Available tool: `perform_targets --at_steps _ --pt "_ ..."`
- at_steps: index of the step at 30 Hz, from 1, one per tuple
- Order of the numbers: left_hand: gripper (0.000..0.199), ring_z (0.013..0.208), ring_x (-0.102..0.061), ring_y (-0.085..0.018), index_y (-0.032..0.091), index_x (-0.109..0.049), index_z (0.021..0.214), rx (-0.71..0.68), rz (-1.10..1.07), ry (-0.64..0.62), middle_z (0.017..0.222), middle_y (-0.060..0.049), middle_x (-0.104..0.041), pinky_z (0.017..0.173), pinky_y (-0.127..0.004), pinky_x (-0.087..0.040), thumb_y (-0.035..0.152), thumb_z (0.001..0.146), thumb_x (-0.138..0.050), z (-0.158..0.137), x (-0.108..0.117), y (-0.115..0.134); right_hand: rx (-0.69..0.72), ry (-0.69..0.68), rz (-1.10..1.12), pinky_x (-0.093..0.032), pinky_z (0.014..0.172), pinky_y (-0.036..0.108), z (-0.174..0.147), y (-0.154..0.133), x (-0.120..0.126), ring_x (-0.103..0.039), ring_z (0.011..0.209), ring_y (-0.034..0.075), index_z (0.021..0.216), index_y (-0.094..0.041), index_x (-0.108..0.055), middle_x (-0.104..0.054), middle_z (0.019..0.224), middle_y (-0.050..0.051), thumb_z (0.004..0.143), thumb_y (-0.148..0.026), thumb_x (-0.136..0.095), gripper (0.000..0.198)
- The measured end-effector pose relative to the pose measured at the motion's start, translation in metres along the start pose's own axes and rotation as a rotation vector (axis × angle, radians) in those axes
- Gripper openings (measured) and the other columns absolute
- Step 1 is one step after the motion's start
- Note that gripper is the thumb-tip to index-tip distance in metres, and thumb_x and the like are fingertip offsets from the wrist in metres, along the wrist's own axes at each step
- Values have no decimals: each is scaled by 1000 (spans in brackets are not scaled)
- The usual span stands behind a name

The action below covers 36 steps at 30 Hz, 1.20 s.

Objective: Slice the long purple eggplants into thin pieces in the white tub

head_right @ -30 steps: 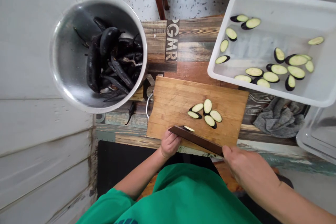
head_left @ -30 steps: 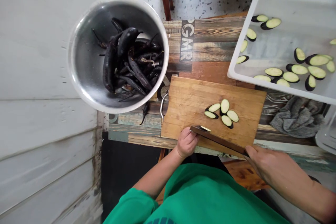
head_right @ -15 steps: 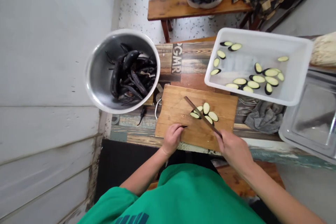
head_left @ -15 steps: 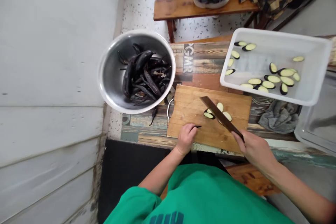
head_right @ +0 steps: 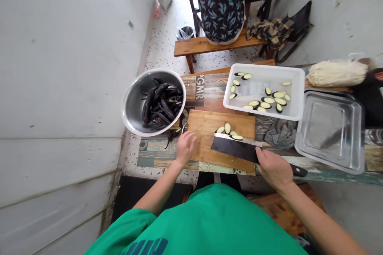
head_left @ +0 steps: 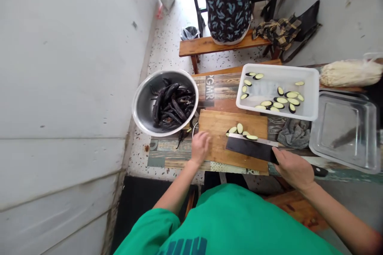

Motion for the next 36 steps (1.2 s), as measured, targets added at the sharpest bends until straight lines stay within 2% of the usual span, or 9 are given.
perform_targets --at_steps 4,8,11,15,19,23,26,31,36 --pt "38 115 -56 -23 21 -62 120 -217 -182 -342 121 -10 -63 101 -38 -44 40 86 -65 32 -39 94 92 45 13 -26 61 31 8 5 13 -51 63 16 106 -13 -68 -65 72 6 83 -18 -50 29" --pt "23 95 -65 -20 21 -71 104 -205 -264 -558 102 -5 -72 91 -33 -48 35 87 -64 79 -79 150 64 93 -5 -26 62 31 22 31 34 -51 64 15 107 -14 -67 -65 72 5 86 -18 -47 29" --pt "20 88 -66 -19 19 -73 100 -96 -331 -518 98 -4 -73 86 -31 -51 31 88 -62 131 -97 163 -48 26 61 -25 58 31 23 58 37 -52 62 16 107 -15 -67 -66 73 6 84 -19 -47 31" --pt "31 113 -60 -20 19 -67 116 -105 -361 -223 118 -8 -67 105 -37 -44 17 89 -53 179 -95 148 -377 -225 485 -29 54 28 -4 79 -3 -59 63 19 93 -20 -68 -69 76 7 84 -37 -47 28" --pt "38 127 -50 -19 18 -58 127 -67 -313 133 129 -10 -60 114 -40 -35 22 96 -36 131 -79 101 -820 -553 1204 -38 49 27 -61 48 -73 -52 44 16 59 -22 -49 -53 47 1 83 -61 -40 47" --pt "45 134 -43 -22 16 -47 137 -29 -215 -6 139 -13 -51 114 -41 -35 34 97 -40 42 -105 78 -1142 -556 1540 -37 42 27 -94 10 -109 -44 37 12 58 -23 -42 -48 45 -2 77 -66 -49 47" --pt "57 141 -32 -26 17 -36 145 58 -144 -56 150 -16 -37 115 -45 -31 40 94 -47 11 -128 83 -1090 -528 1547 -36 44 25 -83 -8 -110 -45 37 12 55 -23 -43 -46 41 -3 79 -63 -50 47" --pt "63 143 -26 -30 18 -37 144 115 -62 -133 152 -16 -32 117 -55 -22 44 89 -55 16 -152 110 -944 -441 1544 -36 49 22 -34 -37 -83 -47 40 9 55 -22 -46 -47 42 -5 82 -60 -46 47" --pt "47 143 -27 -26 19 -41 142 179 -216 -31 151 -14 -35 117 -53 -25 32 96 -38 25 -142 123 -898 -368 1468 -36 48 22 -6 -40 -45 -45 36 10 54 -24 -42 -44 39 -7 84 -61 -40 48"
Point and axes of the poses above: each hand's wrist, its own z-axis towards the middle knuckle, its own x-axis out of the back of the hand, y = z × x, the point moved 6 cm from there along z, towards the middle knuckle
